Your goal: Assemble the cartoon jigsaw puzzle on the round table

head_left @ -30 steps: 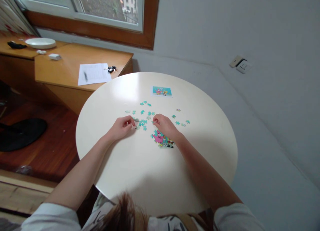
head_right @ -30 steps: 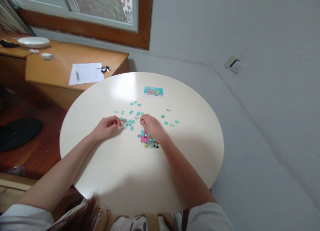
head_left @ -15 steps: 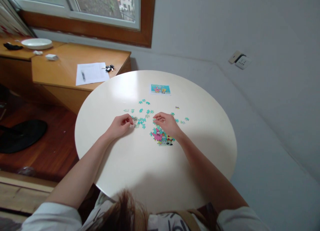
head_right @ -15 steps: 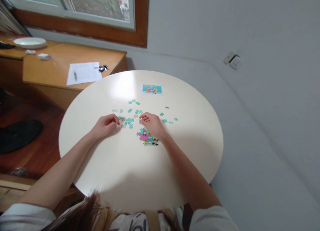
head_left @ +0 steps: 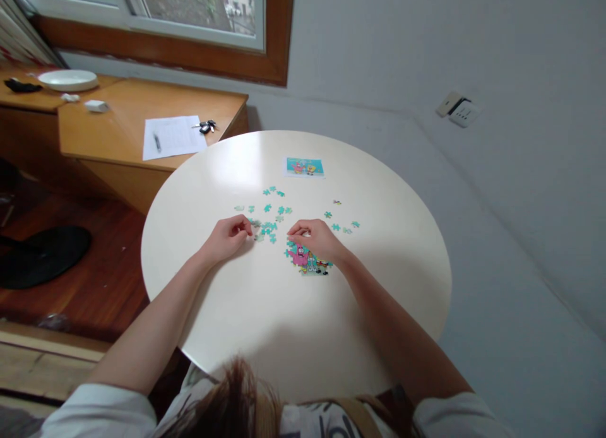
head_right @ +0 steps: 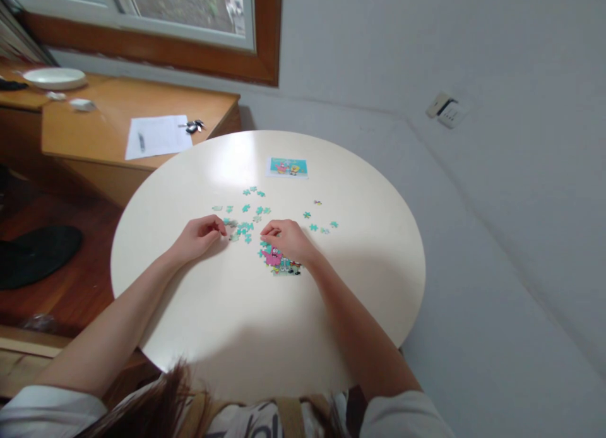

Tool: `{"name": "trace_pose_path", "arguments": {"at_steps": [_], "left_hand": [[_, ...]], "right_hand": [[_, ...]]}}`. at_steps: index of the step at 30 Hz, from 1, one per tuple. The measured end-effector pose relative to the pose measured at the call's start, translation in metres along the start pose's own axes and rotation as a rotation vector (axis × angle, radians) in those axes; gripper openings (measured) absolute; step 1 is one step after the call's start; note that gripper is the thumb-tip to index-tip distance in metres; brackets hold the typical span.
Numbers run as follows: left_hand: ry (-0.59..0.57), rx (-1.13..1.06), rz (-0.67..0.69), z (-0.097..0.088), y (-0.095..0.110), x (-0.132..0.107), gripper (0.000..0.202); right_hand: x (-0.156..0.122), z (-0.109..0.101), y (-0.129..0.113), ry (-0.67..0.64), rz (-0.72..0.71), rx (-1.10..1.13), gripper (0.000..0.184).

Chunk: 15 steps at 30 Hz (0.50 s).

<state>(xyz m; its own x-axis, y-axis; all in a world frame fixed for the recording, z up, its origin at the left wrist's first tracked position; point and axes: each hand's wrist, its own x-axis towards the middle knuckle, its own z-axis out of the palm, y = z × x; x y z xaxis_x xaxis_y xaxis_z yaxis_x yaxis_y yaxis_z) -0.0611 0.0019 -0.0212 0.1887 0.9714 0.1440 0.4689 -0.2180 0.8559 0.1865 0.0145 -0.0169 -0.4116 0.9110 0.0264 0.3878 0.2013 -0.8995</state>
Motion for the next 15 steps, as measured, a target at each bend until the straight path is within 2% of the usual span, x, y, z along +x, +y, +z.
{"name": "trace_pose_path", "arguments": {"at_steps": [8,15], "left_hand": [[-0.012,0.006,-0.007,-0.0014,0.0006,0.0000,0.017],[-0.015,-0.007,-0.008,-0.0010,0.0015,-0.0002,0.016]], "right_hand": [[-0.0006,-0.0021,-0.0046,-0.034,0.070,-0.068,0.010],[-0.0002,-0.0031,-0.0020,-0.045,0.023,-0.072,0.012]]}}
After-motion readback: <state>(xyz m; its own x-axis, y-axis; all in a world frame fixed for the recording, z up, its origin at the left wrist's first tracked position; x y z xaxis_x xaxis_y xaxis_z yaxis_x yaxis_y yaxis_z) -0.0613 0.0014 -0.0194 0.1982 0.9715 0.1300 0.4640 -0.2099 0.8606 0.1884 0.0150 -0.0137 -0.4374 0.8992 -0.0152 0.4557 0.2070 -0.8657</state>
